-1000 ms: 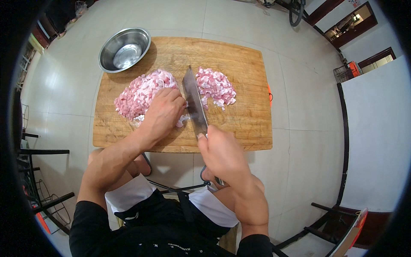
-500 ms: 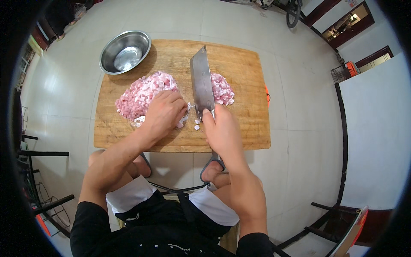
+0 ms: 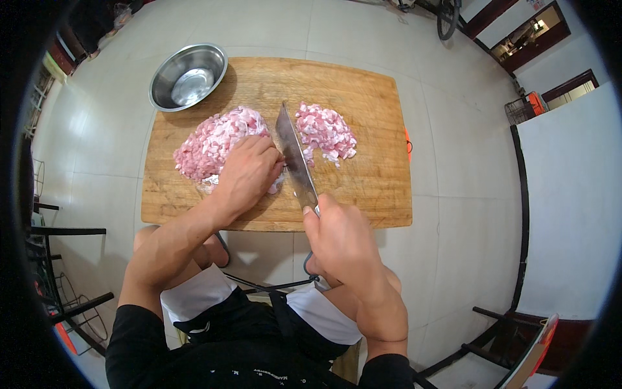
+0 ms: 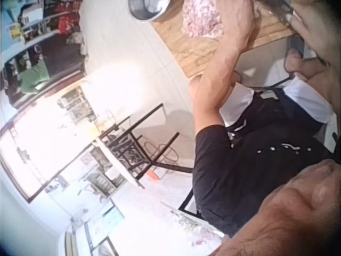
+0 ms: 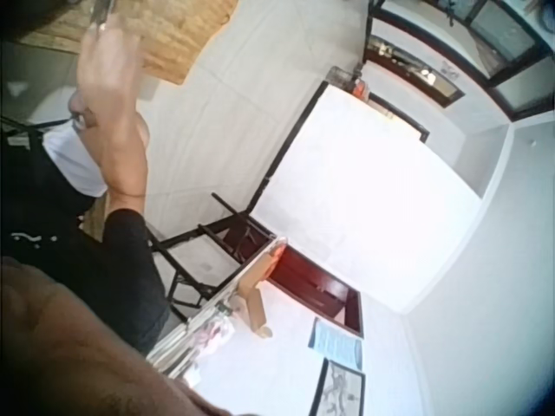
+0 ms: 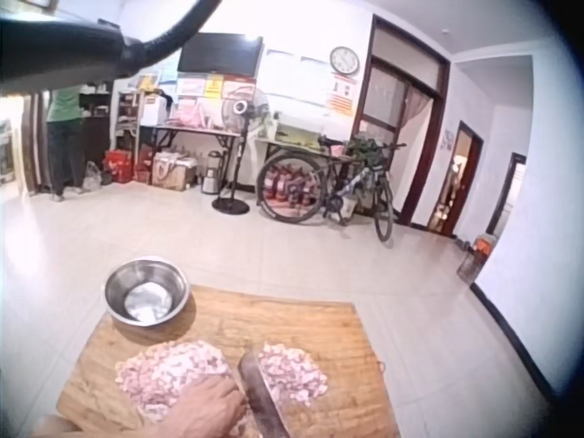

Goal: The person is chopping raw meat on a wooden cutting board using a cleaver. They repeatedly slice and mince the meat into smaller pieces, occasionally gathering the pile to continue chopping.

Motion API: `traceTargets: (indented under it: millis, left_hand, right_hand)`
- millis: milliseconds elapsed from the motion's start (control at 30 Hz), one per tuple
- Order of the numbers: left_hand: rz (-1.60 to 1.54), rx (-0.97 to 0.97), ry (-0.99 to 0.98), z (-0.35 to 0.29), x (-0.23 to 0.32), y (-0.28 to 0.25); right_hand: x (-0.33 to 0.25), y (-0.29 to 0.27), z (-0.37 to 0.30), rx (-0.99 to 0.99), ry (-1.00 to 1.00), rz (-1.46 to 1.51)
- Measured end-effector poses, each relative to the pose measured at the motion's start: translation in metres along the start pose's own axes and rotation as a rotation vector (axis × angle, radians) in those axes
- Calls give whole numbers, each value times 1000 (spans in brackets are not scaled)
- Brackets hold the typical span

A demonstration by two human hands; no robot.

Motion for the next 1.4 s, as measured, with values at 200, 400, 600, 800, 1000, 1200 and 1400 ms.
traceTargets:
  millis: [200,400,600,800,1000,1200,1400]
  left_hand:
    - [-4,-2,-1,-1,-2,0]
    - [-11,-5,7,0,-2,3]
    - [-34,-47,46,-1,-2,2]
    - [-53,-155,114,-4,5,1]
    - [50,-190,192,-1,13,-10]
    - [12,-183,113,3,-8,-16]
    - [-173,-365,190,-3,14,-27]
  right_hand:
    - [-4,2,-3,43,-99,-11]
    - [-3,17,10,-114,69,73]
    - [5,34,55,-23,64,102]
    - [38,37,88,-96,206,444]
    - [57,16,86,-12,260,577]
    - [49,-5,48,-30,225,475]
    - [37,-6,14,-154,132,272]
Point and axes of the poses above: each hand's wrist, its own z-axis towards the middle knuckle, its own y-axis out of the palm, x = y × z, the point moved 8 cm from there along z, towards the middle knuckle, and after that the axes turned 15 degrees about -z, right-handed, at the moved point
